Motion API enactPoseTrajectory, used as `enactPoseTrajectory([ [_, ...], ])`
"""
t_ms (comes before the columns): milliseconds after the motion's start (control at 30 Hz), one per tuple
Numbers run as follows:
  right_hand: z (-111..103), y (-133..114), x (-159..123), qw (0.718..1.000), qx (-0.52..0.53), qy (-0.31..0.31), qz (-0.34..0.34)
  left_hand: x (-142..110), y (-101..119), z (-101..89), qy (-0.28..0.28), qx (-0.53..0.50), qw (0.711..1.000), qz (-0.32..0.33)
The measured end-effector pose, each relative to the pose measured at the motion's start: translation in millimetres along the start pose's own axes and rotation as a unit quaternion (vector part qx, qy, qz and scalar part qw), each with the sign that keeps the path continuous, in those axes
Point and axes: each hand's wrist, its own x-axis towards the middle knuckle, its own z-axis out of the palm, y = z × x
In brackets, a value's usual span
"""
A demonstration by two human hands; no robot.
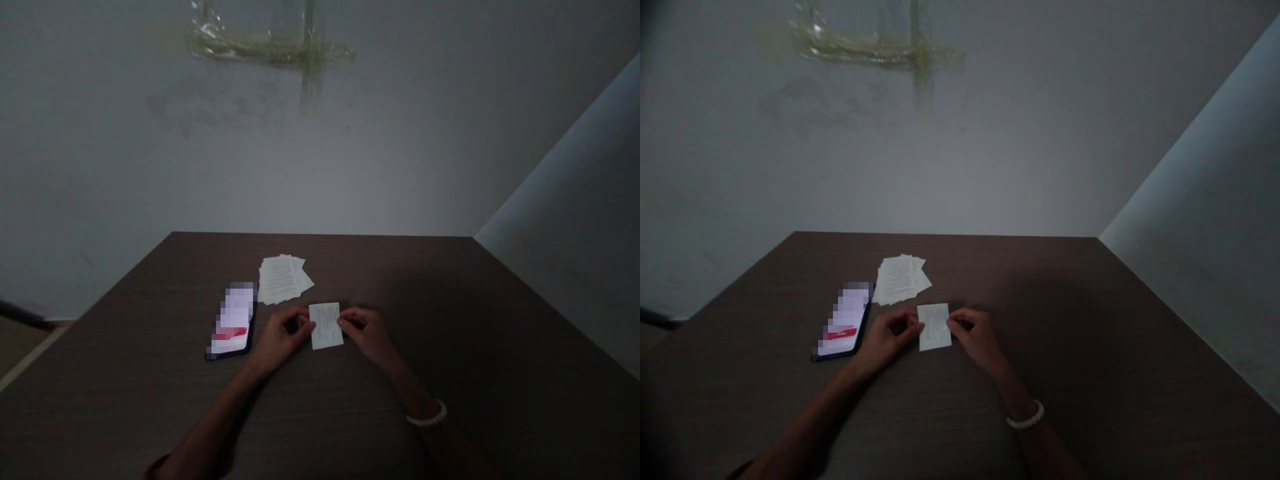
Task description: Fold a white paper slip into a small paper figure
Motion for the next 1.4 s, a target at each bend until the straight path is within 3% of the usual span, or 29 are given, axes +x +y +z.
enactPoseTrajectory([
  [333,1.7,2.5,1.1,0.998,0.066,-0.009,0.000,-1.1,-2.1,-0.5,0.012,-0.010,1.000,0.002],
  [1200,3.1,-1.1,-0.7,0.995,0.103,-0.008,0.018,-3.3,8.5,-3.7,0.027,0.003,1.000,-0.011],
  [1400,3.3,-2.9,-1.1,0.994,0.107,0.004,0.030,-3.8,14.6,-5.6,-0.009,-0.004,1.000,0.010],
])
